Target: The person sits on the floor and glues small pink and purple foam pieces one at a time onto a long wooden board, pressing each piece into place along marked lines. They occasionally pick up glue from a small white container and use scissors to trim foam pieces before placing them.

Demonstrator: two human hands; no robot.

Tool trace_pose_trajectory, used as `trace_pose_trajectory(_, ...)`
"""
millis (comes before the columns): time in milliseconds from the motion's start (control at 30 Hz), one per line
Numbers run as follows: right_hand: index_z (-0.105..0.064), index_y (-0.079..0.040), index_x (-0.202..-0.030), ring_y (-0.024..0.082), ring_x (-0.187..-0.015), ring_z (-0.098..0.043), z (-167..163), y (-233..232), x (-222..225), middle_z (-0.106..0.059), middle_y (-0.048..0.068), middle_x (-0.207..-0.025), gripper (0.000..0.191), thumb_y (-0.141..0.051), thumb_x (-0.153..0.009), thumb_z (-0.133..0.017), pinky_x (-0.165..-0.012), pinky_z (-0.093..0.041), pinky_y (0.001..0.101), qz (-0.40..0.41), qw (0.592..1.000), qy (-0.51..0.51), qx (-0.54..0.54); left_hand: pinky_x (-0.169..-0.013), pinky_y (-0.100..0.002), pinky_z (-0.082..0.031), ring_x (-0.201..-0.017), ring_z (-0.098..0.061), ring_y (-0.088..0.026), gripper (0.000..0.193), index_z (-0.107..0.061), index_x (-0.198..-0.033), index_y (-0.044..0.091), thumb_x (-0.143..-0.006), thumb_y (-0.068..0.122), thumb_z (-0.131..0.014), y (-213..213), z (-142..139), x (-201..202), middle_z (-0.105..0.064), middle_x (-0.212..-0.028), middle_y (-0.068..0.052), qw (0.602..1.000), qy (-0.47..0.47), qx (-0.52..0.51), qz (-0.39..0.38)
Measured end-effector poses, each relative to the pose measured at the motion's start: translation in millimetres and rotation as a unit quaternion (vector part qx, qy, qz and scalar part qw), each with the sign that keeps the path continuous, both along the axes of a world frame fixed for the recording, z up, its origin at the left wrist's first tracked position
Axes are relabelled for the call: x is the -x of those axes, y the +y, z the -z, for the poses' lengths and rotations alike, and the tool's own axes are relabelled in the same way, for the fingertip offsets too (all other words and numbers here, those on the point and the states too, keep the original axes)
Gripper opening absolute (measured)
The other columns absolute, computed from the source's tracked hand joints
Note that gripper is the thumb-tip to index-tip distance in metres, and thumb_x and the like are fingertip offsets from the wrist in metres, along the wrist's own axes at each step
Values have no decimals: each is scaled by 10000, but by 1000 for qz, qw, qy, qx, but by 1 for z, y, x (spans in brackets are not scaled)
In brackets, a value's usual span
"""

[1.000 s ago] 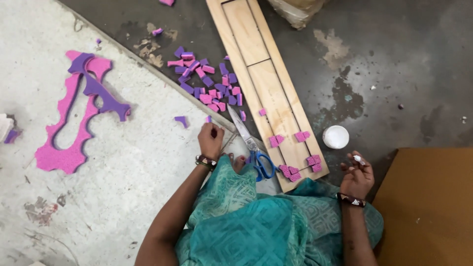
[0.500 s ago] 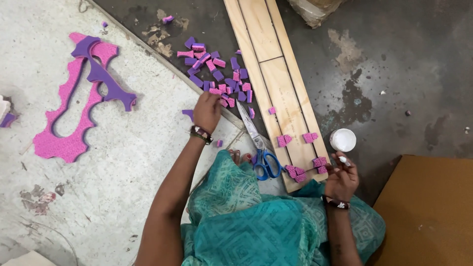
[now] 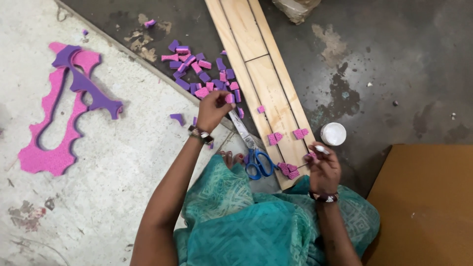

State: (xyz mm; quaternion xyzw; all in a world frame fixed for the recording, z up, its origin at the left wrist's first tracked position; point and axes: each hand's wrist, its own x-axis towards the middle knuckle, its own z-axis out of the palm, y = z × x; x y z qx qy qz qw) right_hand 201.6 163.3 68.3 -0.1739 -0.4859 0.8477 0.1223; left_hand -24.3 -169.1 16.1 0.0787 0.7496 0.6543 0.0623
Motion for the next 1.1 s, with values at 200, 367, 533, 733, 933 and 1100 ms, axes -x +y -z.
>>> trace_pose_trajectory(200,-604,-2,-1303,255,-1373,-540,-34,-68,54,-552,159,-1463,453,96,-872,-503,-1044,-521,455,-151,985,67,-39,-923,-323,-563,-1054,-684,-248,403,-574,-1388,1,-986,2,-575,12,-26,-45,-675,-1212,-184,829,-259,-491,70)
trace_pose_trajectory(367,-527,-24,-1443,247,-1473,-409,-68,-116,90,-396,114,-1595,624,62,-825,-549,-1141,-400,386,-246,940,79,-224,-1047,-354,-537,-1169,-669,-267,425,-550,-1390,-58,-965,-58,-544,13,-40,-58,-655,-1335,-217,786,-288,-540,81)
trace_pose_trajectory(533,-515,-62,-1487,306,-1547,-345,-89,-140,102,-380,134,-1625,733,-20,-757,-569,-1216,-344,424,-238,876,80,-411,-1095,-393,-540,-1203,-655,-261,392,-566,-1401,-81,-1011,-55,-577,17,-41,-60,-659,-1303,-181,773,-297,-557,63)
trace_pose_trajectory(733,-518,-64,-1483,374,-1563,-296,-96,-147,106,-369,151,-1640,746,-54,-739,-578,-1271,-264,487,-208,824,86,-519,-995,-364,-568,-1089,-692,-245,363,-598,-1373,-69,-1016,-1,-603,21,-39,-59,-693,-1239,-137,781,-302,-539,89)
trace_pose_trajectory(933,-502,-68,-1493,423,-1553,-259,-92,-151,107,-341,159,-1648,774,-31,-724,-575,-1263,-247,517,-176,772,83,-605,-987,-350,-567,-1070,-689,-217,359,-602,-1379,-72,-1028,1,-598,25,-31,-64,-700,-1223,-138,778,-304,-543,91)
trace_pose_trajectory(1100,-479,-74,-1501,435,-1537,-238,-89,-155,106,-305,178,-1650,801,-39,-711,-605,-1228,-260,524,-181,773,104,-599,-1033,-374,-573,-1109,-692,-208,380,-575,-1399,-70,-1019,-46,-559,31,-29,-59,-685,-1184,-117,773,-312,-547,81)
